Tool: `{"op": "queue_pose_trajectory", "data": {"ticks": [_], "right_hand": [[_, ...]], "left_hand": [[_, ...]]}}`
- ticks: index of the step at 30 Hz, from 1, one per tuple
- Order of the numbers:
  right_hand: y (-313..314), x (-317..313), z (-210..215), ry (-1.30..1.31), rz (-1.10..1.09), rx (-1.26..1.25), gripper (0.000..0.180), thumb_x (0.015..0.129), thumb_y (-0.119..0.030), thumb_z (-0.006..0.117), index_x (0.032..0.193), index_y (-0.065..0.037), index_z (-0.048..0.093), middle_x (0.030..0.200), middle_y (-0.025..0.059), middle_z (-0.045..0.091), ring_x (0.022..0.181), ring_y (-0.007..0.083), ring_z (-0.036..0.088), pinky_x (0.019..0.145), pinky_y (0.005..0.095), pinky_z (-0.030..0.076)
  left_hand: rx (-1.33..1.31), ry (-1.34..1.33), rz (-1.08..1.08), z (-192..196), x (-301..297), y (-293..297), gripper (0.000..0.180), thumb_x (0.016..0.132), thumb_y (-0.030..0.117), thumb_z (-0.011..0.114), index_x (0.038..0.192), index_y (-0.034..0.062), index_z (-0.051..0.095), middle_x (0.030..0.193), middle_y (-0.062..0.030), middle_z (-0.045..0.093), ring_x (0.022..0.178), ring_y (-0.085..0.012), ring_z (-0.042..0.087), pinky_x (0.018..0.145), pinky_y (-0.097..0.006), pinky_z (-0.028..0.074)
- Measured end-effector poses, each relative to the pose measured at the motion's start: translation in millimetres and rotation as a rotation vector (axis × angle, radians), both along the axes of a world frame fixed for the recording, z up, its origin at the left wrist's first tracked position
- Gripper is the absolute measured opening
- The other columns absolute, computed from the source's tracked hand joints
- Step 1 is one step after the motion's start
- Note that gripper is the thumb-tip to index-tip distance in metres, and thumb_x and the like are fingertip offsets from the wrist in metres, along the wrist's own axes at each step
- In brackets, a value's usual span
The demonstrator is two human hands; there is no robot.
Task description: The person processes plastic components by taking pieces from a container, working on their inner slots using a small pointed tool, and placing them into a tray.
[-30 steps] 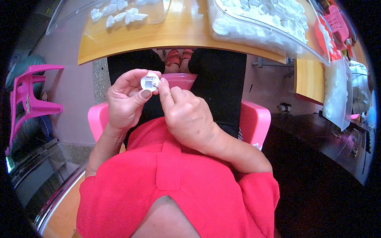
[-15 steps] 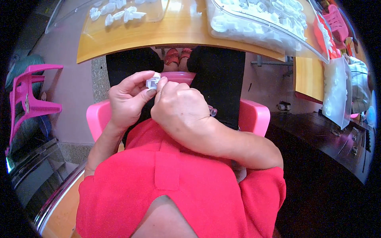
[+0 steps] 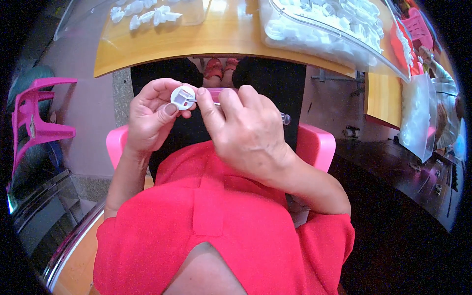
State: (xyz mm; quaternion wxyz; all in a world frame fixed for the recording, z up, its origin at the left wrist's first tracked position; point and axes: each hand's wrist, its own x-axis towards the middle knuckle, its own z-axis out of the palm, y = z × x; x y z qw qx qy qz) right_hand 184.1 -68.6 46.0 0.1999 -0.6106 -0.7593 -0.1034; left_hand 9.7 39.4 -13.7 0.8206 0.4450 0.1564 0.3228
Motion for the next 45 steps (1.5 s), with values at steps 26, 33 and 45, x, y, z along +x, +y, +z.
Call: {"op": "queue_pose_trajectory", "data": {"ticks": [26,33,45], "right_hand": [[0.8,-6.9,-3.3,-0.230,0.114,-0.058,0.025,0.074,-0.016,0.059,0.088,0.004,0.064,0.072,0.0066,0.048,0.066,0.0189,0.048,0.050,0.0293,0.036],[1.8,-11.1,0.1,-0.293,0.144,-0.141,0.031,0.075,-0.012,0.063,0.097,0.008,0.065,0.075,0.0055,0.047,0.070,0.0171,0.049,0.050,0.0274,0.036],[0.6,4.2,12.3,-0.096,0.049,-0.137,0.039,0.071,-0.007,0.060,0.108,0.005,0.063,0.077,0.0059,0.053,0.068,0.0184,0.053,0.052,0.0298,0.045]], "left_hand": [[0.004,0.154,-0.054,1.3,-1.8,-5.0,0.027,0.093,0.003,0.060,0.118,-0.0050,0.062,0.098,-0.0098,0.068,0.079,-0.0119,0.059,0.072,-0.024,0.051],[0.062,0.269,-0.012,-2.9,-3.0,-7.7,0.024,0.092,0.003,0.061,0.115,-0.0040,0.065,0.096,-0.0085,0.069,0.074,-0.0093,0.059,0.068,-0.022,0.051],[-0.195,0.032,-0.079,0.8,-1.6,6.6,0.029,0.097,0.005,0.051,0.123,-0.0073,0.055,0.110,-0.0170,0.064,0.090,-0.0193,0.063,0.077,-0.029,0.053]]}}
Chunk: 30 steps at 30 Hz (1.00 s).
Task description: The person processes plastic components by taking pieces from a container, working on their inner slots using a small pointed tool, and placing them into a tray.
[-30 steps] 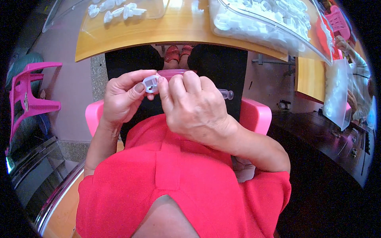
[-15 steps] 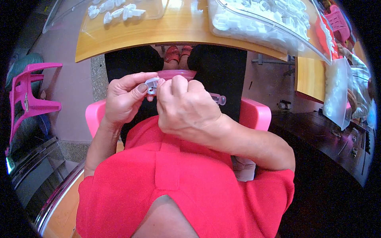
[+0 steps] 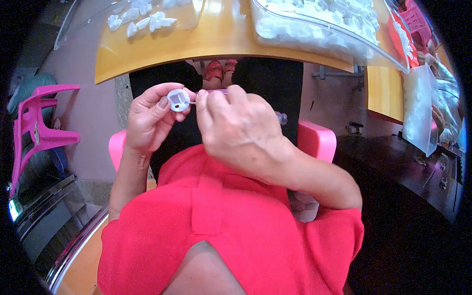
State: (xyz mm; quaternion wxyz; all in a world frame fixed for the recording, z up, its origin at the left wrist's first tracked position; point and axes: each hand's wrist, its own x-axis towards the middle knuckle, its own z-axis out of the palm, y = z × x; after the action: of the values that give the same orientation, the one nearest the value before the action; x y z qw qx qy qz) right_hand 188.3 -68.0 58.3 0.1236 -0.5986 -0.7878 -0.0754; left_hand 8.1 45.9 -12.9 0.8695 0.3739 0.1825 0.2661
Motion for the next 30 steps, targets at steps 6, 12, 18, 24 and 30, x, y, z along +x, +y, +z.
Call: {"op": "queue_pose_trajectory", "data": {"ticks": [6,12,18,24,30], "right_hand": [[-9.1,-8.6,-6.0,0.100,-0.084,0.055,0.044,0.067,-0.004,0.062,0.109,0.005,0.064,0.076,0.0074,0.054,0.064,0.0192,0.053,0.051,0.0301,0.045],[-7.7,-14.4,-9.4,0.078,-0.089,0.040,0.043,0.069,-0.005,0.062,0.110,0.005,0.064,0.077,0.0074,0.054,0.065,0.0185,0.053,0.051,0.0295,0.045],[-4.9,-16.6,-7.9,0.014,-0.053,0.055,0.036,0.075,-0.015,0.059,0.103,0.007,0.064,0.074,0.0074,0.055,0.068,0.0185,0.053,0.050,0.0281,0.044],[-1.5,-18.8,-13.6,-0.061,-0.048,0.100,0.034,0.076,-0.016,0.059,0.101,0.007,0.065,0.073,0.0073,0.052,0.069,0.0191,0.051,0.050,0.0286,0.040],[0.5,-20.0,-7.4,-0.169,-0.005,0.039,0.033,0.075,-0.012,0.063,0.103,0.006,0.065,0.079,0.0062,0.052,0.068,0.0173,0.049,0.050,0.0279,0.038]], "left_hand": [[-0.005,-0.068,-0.026,0.0,0.7,-2.8,0.030,0.098,0.008,0.050,0.124,-0.0062,0.054,0.113,-0.0204,0.063,0.094,-0.0218,0.064,0.080,-0.030,0.054],[0.006,-0.071,-0.016,-0.4,0.5,-2.4,0.029,0.097,0.007,0.051,0.123,-0.0056,0.054,0.115,-0.0204,0.063,0.094,-0.0206,0.063,0.082,-0.031,0.054],[0.021,-0.031,0.004,1.5,0.5,-6.9,0.029,0.096,0.004,0.053,0.123,-0.0059,0.055,0.112,-0.0165,0.064,0.092,-0.0186,0.062,0.080,-0.030,0.053],[0.056,0.005,0.006,-1.6,-1.1,-7.5,0.030,0.095,0.005,0.055,0.123,-0.0063,0.056,0.110,-0.0149,0.065,0.088,-0.0175,0.062,0.078,-0.029,0.052],[0.043,0.054,0.020,1.1,1.1,-10.8,0.028,0.094,0.003,0.057,0.120,-0.0073,0.058,0.104,-0.0132,0.066,0.083,-0.0144,0.060,0.075,-0.026,0.051]]}}
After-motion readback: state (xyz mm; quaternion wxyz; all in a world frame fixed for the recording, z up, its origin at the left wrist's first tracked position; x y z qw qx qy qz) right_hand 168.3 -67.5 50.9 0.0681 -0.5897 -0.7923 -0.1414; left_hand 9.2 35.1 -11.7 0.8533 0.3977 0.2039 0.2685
